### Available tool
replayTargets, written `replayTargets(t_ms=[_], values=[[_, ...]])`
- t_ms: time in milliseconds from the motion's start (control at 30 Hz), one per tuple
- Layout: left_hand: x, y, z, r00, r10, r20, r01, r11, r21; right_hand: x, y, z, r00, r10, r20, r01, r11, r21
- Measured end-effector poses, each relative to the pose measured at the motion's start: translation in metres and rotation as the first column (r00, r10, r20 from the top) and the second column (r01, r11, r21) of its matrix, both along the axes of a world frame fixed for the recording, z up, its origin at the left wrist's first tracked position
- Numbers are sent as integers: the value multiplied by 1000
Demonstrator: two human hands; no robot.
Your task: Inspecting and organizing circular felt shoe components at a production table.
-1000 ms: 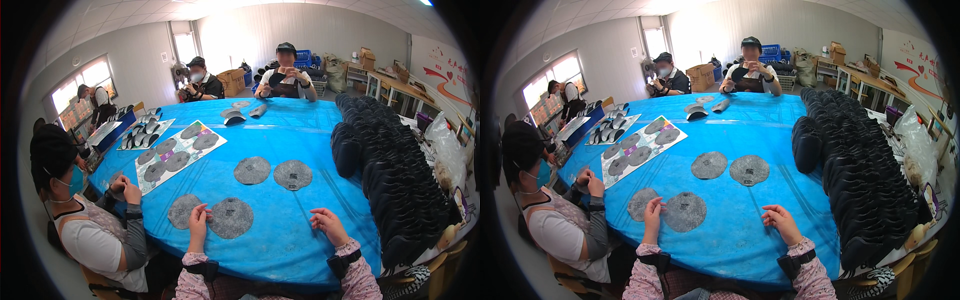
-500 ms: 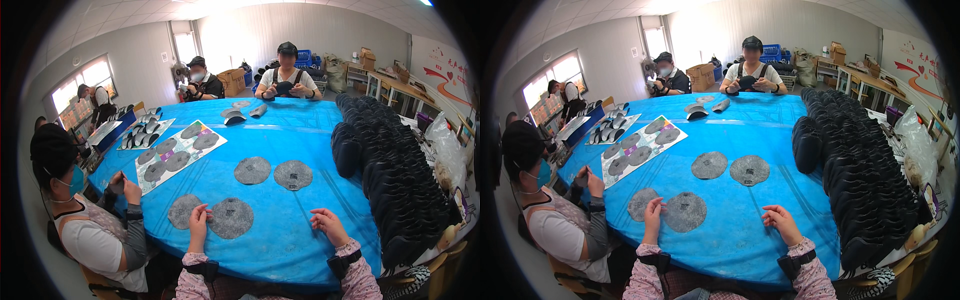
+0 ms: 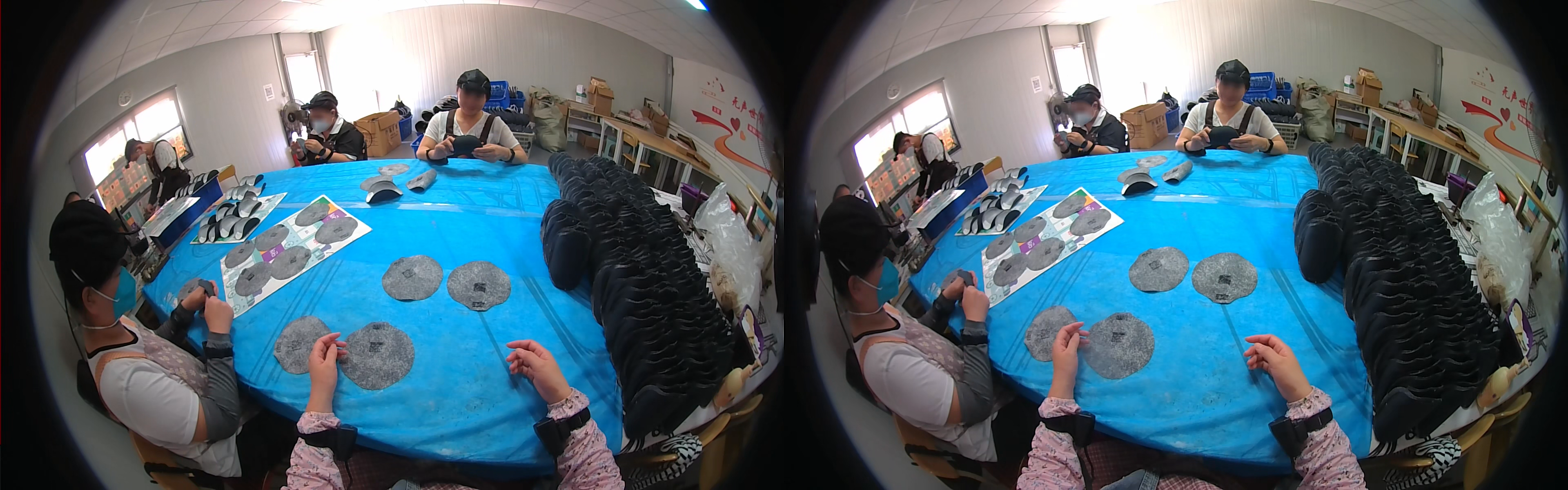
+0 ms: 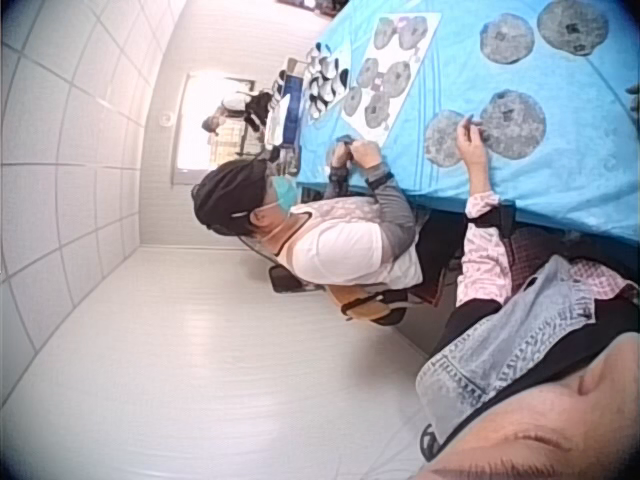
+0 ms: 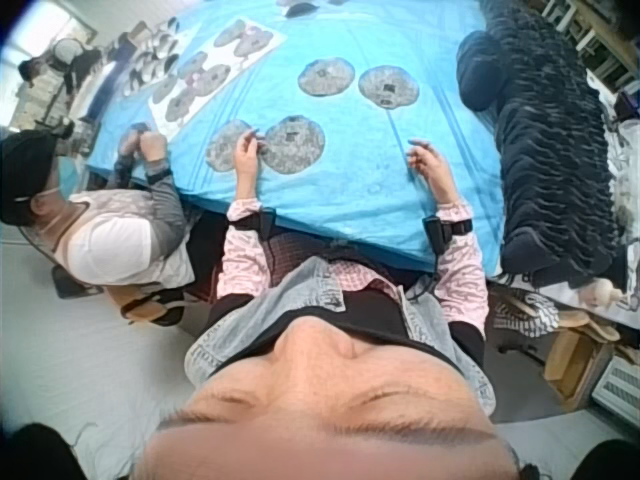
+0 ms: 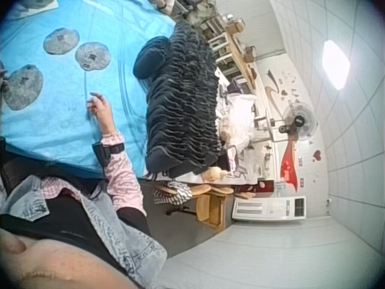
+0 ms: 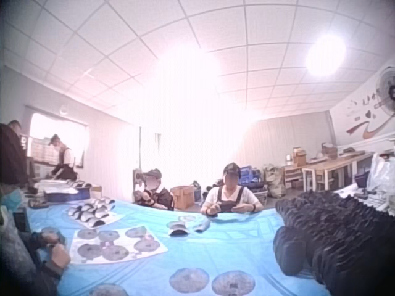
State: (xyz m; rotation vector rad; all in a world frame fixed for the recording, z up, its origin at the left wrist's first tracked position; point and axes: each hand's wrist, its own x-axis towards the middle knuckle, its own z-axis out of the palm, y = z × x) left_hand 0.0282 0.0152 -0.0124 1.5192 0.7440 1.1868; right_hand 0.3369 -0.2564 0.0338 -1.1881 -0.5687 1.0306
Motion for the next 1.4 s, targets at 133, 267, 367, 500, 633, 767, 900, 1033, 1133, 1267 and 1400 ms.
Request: replayTargets(t_ms=[133,267,367,500,633,767,900,1033,1133,1267,1400], values=[[8,-17,15,946,145,-291,-34,935,354,0,-1,0,1000,-4,12,4,1000,-3],[14,-31,32,827,312,-468,78,760,645,0,-1,1,1000,-15,21,16,1000,-25],[12,-34,38,835,259,-486,111,785,610,-1,0,2,1000,-13,17,14,1000,-21],[11,-40,40,940,-10,-341,115,950,291,-1,3,1,1000,-4,10,4,1000,-11],[9,-24,42,953,262,-155,-150,846,511,2,-1,-5,999,-21,34,21,1000,-1],[-13,0,43,954,-127,-272,164,979,118,2,-3,-5,999,-28,23,28,1000,-8],[-4,-31,63,731,-630,-264,586,777,-230,2,0,-6,999,-44,11,44,999,-15],[-5,-36,84,405,-12,-914,753,571,326,-2,3,-7,998,-35,43,34,999,25],[20,-47,90,355,-425,-833,812,581,49,-5,3,-8,972,-2,237,2,1000,3],[54,-29,107,475,-634,-610,772,633,-57,1,3,-19,976,-39,214,36,999,17],[62,96,88,746,-49,-664,379,852,362,2,-3,-13,969,-61,238,47,997,61]])
